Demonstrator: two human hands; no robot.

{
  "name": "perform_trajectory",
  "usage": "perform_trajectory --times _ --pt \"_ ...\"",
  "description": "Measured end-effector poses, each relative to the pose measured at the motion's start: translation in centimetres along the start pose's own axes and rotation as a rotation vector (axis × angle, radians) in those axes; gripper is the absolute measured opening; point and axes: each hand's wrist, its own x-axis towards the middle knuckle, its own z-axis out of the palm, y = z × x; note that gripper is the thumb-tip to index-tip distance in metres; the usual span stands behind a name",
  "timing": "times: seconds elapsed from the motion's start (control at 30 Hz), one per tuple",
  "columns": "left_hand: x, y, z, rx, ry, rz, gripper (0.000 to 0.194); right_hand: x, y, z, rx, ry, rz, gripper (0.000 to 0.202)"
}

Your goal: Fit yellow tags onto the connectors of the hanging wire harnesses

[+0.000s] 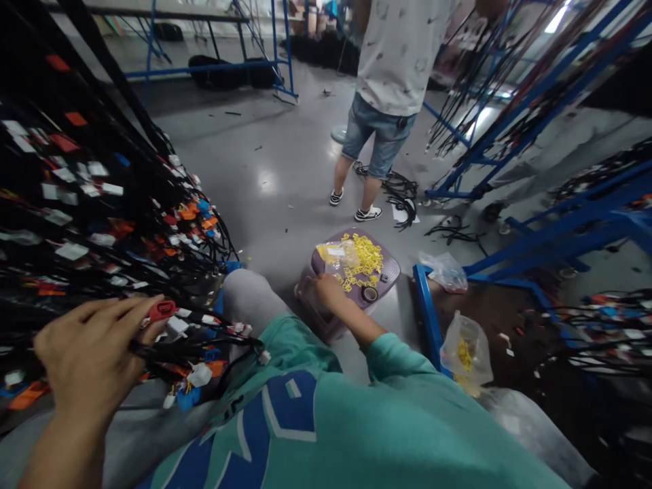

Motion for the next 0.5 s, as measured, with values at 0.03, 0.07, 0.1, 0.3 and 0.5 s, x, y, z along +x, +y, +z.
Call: perform_trajectory --times 0.03,0.07,0.1,0.3,0.5 --pt "0.0 0.1 0.1 -0.039 0.023 -0.006 0.024 -0.1 1.9 -1.1 -0.09 0.049 0.101 0.013" --pt "-0.1 0.2 0.1 -0.096 0.029 -0.017 0.028 -0.2 3.6 -2.0 -0.165 0.092 0.187 0.014" --pt "-0.1 0.3 0.2 -0.153 0.017 -0.028 0.033 -0.1 5.0 -2.7 -0.232 0.126 0.257 0.018" --pt "-0.4 0.8 -0.1 -0.242 -0.098 -0.112 0.041 3.3 8.8 -3.1 -0.414 0.228 0.413 0.045" --pt "-1.2 1.0 -0.8 -0.363 -0.132 -0.401 0.032 6.0 10.4 -2.2 -0.458 0.306 0.556 0.039"
